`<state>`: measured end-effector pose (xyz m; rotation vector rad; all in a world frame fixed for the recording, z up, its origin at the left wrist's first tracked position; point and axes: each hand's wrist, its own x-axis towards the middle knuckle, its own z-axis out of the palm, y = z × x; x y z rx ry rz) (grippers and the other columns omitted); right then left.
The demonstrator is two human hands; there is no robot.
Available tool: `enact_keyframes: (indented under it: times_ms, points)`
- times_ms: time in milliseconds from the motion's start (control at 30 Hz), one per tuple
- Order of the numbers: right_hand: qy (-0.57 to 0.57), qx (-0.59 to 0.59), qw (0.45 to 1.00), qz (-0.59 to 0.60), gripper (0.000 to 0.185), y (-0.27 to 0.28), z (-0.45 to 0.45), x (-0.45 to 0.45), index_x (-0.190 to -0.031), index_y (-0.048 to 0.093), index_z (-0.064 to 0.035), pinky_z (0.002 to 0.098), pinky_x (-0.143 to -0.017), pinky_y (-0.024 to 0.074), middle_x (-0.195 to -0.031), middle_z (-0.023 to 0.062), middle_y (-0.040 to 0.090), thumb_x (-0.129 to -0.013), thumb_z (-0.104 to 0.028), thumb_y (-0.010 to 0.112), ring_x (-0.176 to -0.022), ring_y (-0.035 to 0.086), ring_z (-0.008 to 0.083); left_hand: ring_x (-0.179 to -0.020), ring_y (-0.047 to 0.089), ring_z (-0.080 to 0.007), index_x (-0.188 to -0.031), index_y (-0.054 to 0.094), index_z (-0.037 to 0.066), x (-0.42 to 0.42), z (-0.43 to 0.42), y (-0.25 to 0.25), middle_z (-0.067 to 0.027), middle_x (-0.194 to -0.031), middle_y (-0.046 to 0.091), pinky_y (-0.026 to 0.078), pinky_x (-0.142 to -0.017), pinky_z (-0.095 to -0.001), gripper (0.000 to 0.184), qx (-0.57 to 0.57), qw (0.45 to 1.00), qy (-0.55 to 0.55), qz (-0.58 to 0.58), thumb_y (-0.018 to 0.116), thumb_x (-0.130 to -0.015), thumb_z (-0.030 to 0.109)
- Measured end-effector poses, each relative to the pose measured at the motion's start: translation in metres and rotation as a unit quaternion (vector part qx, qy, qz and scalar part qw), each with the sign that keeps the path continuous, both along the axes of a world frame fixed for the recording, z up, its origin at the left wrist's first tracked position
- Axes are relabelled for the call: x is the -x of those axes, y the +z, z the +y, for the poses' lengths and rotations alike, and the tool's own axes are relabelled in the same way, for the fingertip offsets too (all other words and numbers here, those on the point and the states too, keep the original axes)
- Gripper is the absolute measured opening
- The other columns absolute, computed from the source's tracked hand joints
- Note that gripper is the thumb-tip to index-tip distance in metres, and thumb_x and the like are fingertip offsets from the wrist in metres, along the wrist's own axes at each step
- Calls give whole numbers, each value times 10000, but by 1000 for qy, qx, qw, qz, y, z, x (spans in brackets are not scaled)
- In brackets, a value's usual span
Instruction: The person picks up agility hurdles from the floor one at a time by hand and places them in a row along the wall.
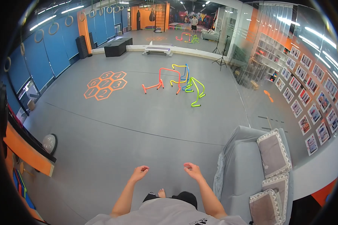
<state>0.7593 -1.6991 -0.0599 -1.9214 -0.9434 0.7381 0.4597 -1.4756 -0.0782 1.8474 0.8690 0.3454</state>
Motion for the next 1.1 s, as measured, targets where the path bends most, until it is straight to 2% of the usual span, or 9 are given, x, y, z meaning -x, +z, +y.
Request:
enact_keyframes:
  times_ms: [133,233,333,433,633,733,833,933,1100]
  points:
    - [-41,13,999,-25,152,4,65,-26,-876,669,-49,329,-772,540,-847,61,714,-847,-199,665,-858,695,180,-807,676,-209,-997,690,26,-33,64,13,-102,-891,722,534,-766,-346,200,-24,999,12,-45,642,-888,186]
    - [-40,31,998,39,254,-28,114,-53,-658,501,-29,324,-600,487,-593,42,555,-791,-185,650,-620,592,137,-618,559,-179,-809,632,8,-58,106,25,-57,-682,633,484,-632,-333,224,14,998,16,55,672,-870,219]
    - [6,76,997,-8,317,-39,173,-79,-602,354,-41,346,-488,367,-516,36,357,-729,-169,616,-519,381,117,-541,431,-168,-687,530,8,-85,155,6,-41,-560,501,412,-550,-337,336,-8,999,17,33,701,-847,249]
    - [-2,45,999,7,325,-56,242,-113,-570,321,-55,367,-470,264,-506,39,279,-701,-154,601,-532,258,134,-539,435,-185,-667,516,14,-120,213,-6,-74,-549,481,413,-546,-346,353,-31,997,5,74,705,-839,258]
    - [55,37,998,-2,358,-55,391,-194,-535,308,-49,370,-458,224,-492,36,236,-692,-174,604,-506,225,139,-528,495,-293,-624,547,49,-194,329,19,-117,-557,547,426,-550,-407,316,-150,978,49,137,673,-816,266]
    - [95,73,992,-36,302,-40,458,-232,-518,406,-41,405,-455,299,-464,99,340,-691,-195,600,-450,339,199,-575,568,-349,-626,588,58,-223,385,17,-129,-603,604,442,-559,-444,285,-253,955,43,148,660,-795,276]
    - [145,107,959,-218,218,-16,506,-260,-532,531,-60,456,-501,412,-525,165,517,-687,-201,591,-524,524,331,-605,595,-376,-618,602,52,-248,438,4,-144,-606,606,454,-562,-461,281,-278,948,40,152,662,-774,277]
    - [163,161,937,-264,164,-11,560,-292,-571,611,-84,494,-589,489,-639,184,613,-681,-203,586,-677,583,411,-576,565,-370,-592,572,34,-279,498,-1,-151,-569,579,473,-574,-438,201,-229,958,38,172,629,-715,181]
    - [118,251,923,-266,140,-14,652,-339,-708,715,-121,457,-685,540,-740,145,680,-699,-212,609,-755,647,363,-522,501,-372,-570,527,11,-335,618,-4,-166,-529,522,440,-537,-442,214,-192,971,-13,142,604,-701,162]
